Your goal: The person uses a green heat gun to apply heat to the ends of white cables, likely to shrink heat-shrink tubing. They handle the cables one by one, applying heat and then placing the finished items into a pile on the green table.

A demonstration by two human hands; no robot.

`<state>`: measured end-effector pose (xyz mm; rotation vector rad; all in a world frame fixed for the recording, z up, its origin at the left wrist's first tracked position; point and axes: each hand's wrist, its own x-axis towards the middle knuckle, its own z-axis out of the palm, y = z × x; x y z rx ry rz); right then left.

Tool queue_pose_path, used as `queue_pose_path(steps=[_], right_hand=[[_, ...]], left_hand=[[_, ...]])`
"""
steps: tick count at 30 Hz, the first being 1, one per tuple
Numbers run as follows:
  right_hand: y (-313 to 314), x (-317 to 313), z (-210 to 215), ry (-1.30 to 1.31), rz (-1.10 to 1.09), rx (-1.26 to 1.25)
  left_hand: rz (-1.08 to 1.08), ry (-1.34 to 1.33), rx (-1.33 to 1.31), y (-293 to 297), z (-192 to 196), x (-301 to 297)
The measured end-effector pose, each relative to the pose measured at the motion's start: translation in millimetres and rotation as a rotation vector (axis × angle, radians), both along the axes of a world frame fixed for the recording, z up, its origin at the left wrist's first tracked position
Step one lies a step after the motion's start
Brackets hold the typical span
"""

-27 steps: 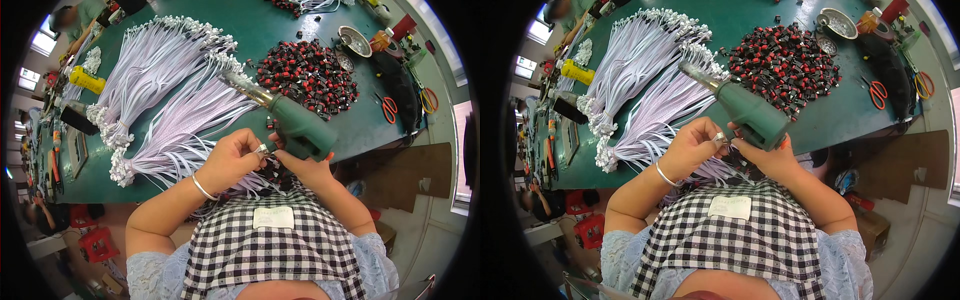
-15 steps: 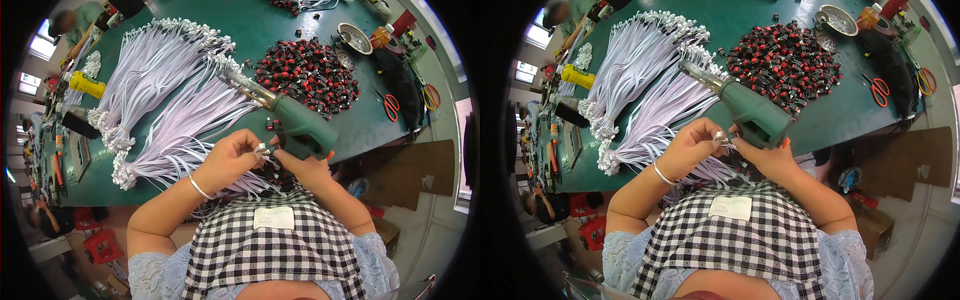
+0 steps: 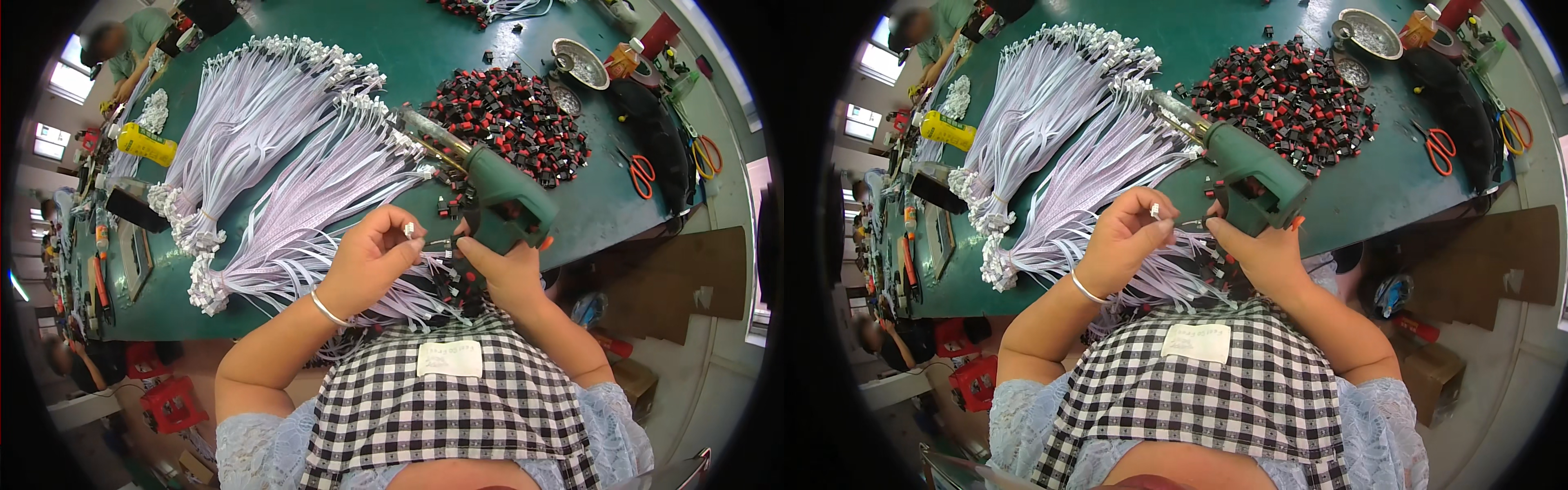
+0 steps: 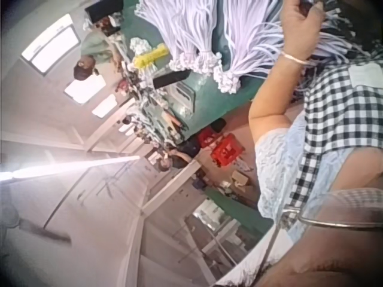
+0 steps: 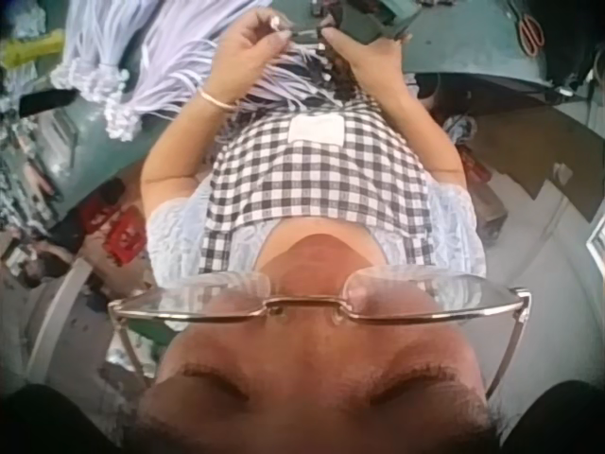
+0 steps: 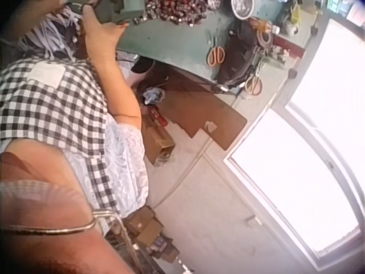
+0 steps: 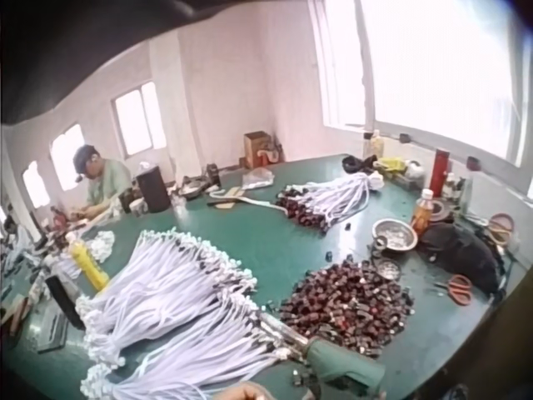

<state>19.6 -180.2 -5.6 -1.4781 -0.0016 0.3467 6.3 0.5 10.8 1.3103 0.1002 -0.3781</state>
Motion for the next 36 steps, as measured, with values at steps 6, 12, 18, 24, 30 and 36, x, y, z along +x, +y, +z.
queue_pose_path(steps=[6,12,18,24,30,36], right_hand=[[2.0,-2.6,5.3,-0.007,0.014,-0.033],[3.2,-5.3,9.3,0.027,0.023,0.001],[2.4,-8.1,3.4,0.040,0.019,0.068],[3.1,-9.5,2.0,0.097,0.023,0.097],[-3.5,-6.8,0.0,0.021,0.054,0.192],[-11.6,-1.8,-15.6,-0.485,0.254,-0.185]], left_hand=[[-0.061,-0.168,0.039,-0.3,-13.1,-1.2],[-0.042,-0.089,-0.014,-4.3,-13.8,-1.3],[-0.044,-0.046,0.029,-2.9,-10.1,0.3],[-0.047,-0.024,0.098,-2.3,-10.3,0.7],[-0.013,-0.016,0.058,-1.2,-9.8,1.0],[-0.013,0.062,-0.108,-3.9,-4.6,0.9]])
